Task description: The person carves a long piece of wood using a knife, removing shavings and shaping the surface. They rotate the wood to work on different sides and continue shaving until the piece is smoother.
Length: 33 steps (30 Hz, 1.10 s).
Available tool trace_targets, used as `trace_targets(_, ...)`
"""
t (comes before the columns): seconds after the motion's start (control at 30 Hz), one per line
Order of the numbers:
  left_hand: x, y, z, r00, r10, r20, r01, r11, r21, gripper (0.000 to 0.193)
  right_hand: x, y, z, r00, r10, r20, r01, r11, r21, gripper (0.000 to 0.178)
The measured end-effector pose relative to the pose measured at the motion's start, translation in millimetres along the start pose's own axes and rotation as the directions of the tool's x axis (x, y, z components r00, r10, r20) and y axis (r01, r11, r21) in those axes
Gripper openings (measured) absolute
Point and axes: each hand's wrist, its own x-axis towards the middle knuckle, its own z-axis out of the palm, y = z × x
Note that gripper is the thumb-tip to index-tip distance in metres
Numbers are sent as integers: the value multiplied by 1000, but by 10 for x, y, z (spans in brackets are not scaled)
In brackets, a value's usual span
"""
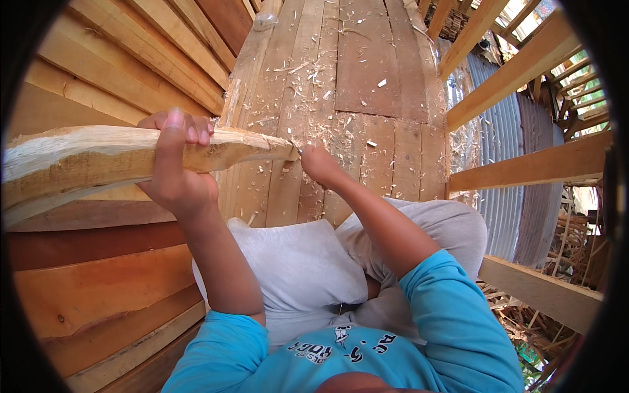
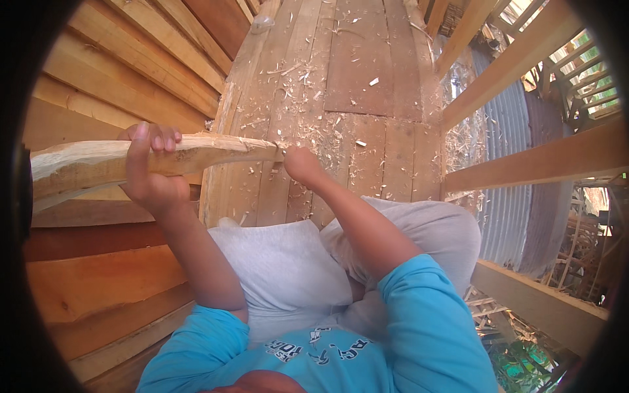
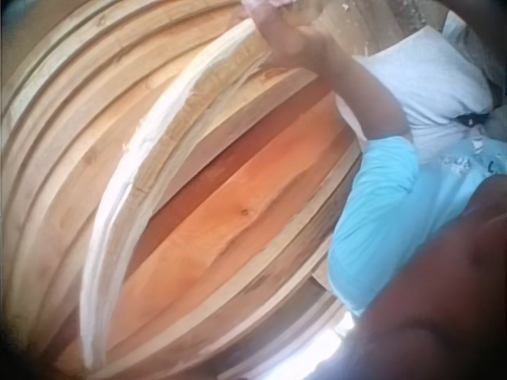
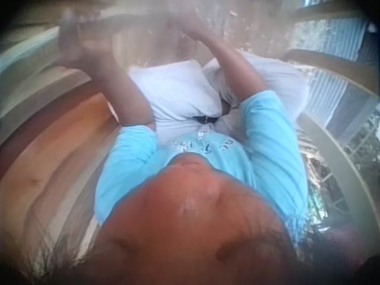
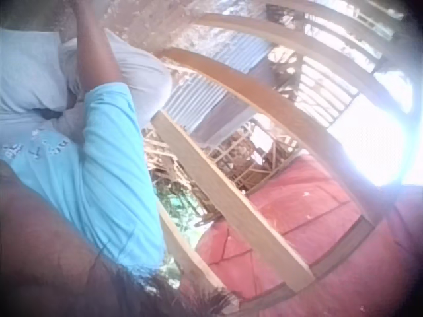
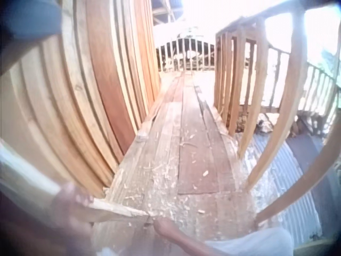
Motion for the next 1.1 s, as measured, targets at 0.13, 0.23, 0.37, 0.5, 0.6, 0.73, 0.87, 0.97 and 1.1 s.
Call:
trace_targets(0.13, 8, -20, -124, 998, 28, -63, -23, 997, 80, 13, -106, -688, -371, 959, 35, 283, -84, 983, 163, 52)
trace_targets(0.23, 28, -35, -85, 996, 32, -80, -27, 998, 63, 11, -136, -459, -124, 978, -206, 12, 197, 948, 252, 48)
trace_targets(0.37, 113, -32, -172, 996, 27, -80, -21, 996, 82, 9, 12, -33, 108, 986, 17, 164, -24, 999, 46, 49)
trace_targets(0.5, 154, -33, -335, 995, 13, -102, -10, 999, 31, 8, -85, -456, -106, 974, -155, 167, 125, 976, 177, 49)
trace_targets(0.6, 185, -28, -321, 993, 3, -115, 2, 999, 36, 8, 3, -198, -55, 969, -37, 244, 19, 997, 75, 51)
trace_targets(0.73, 183, -24, -377, 987, 7, -159, 0, 999, 45, 10, 24, -343, -51, 971, -69, 228, 34, 988, 153, 56)
trace_targets(0.87, 184, -32, -291, 985, 25, -172, -30, 999, -25, 11, 16, -174, 19, 961, 72, 267, -113, 984, 141, 56)
trace_targets(0.97, 179, -12, -275, 986, 22, -163, -22, 1000, -3, 12, 101, -84, 71, 970, -161, 184, 138, 982, 131, 56)
trace_targets(1.1, 160, -19, -254, 987, 44, -156, -47, 999, -12, 13, 67, -54, 186, 969, 12, 246, -71, 971, 230, 59)
